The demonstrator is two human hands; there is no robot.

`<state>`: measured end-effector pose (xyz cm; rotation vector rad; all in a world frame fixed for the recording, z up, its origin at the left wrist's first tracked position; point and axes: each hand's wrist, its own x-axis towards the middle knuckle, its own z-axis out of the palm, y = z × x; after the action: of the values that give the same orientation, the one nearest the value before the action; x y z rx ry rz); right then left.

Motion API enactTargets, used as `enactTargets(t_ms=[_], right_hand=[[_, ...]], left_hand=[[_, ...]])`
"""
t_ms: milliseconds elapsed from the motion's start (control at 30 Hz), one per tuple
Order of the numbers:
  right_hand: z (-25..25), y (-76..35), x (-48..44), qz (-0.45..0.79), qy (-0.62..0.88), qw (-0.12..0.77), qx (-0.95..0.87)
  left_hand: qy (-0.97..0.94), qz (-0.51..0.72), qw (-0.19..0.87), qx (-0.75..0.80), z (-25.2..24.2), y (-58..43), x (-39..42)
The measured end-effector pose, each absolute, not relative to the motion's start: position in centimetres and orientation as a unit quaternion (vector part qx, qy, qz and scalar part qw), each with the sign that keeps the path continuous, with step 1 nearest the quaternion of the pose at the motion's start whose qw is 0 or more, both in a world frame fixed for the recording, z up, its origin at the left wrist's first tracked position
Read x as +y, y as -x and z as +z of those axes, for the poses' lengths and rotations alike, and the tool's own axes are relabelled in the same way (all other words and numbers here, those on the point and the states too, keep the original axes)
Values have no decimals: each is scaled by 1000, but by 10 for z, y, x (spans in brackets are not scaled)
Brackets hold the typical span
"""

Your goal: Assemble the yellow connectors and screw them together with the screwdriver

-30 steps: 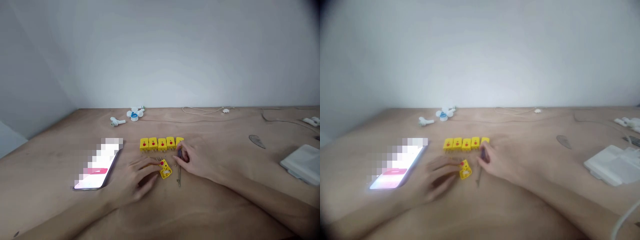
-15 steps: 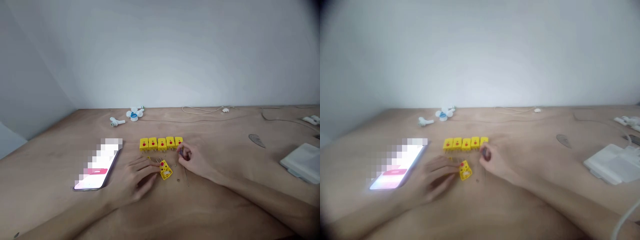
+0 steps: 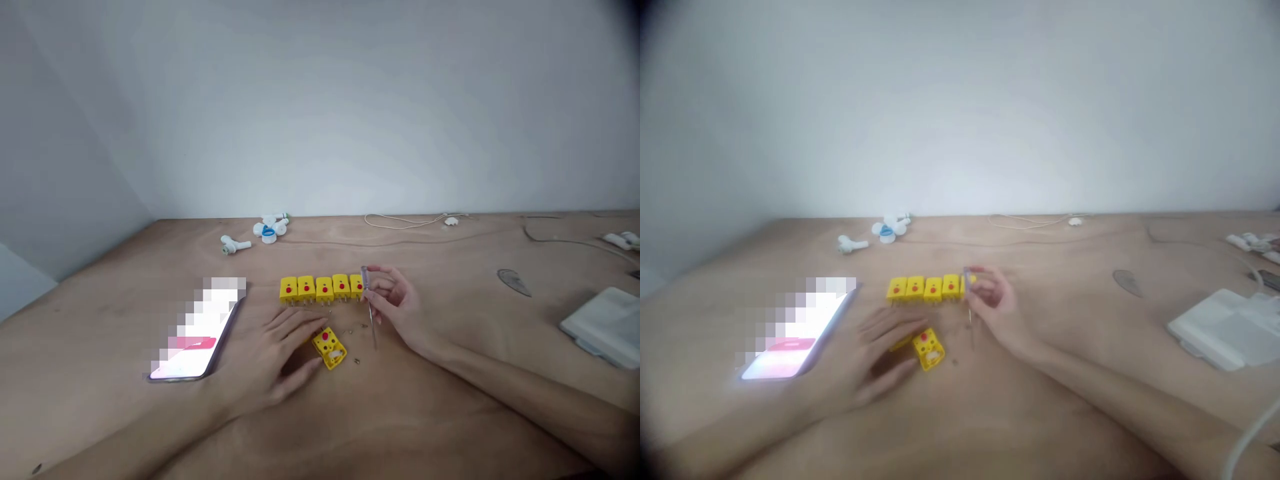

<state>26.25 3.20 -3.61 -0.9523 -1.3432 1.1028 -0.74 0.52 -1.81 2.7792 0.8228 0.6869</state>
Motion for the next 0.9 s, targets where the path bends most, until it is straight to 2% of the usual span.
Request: enactTargets(t_ms=[267,433,800,900], right_hand=[[-34,-258,20,456,374,554,-587],[-38,-256,9,423,312,549,-650],[-47,-257,4,423,276,504,-700],[-45,-256,2,421,273,522,-690]], left_hand=[[-924,206,123,296,-17,5,8],[-927,196,106,301,-16,5,8],[-918,203,134,312,-18,5,8],[-919,207,143,303,-18,6,8]])
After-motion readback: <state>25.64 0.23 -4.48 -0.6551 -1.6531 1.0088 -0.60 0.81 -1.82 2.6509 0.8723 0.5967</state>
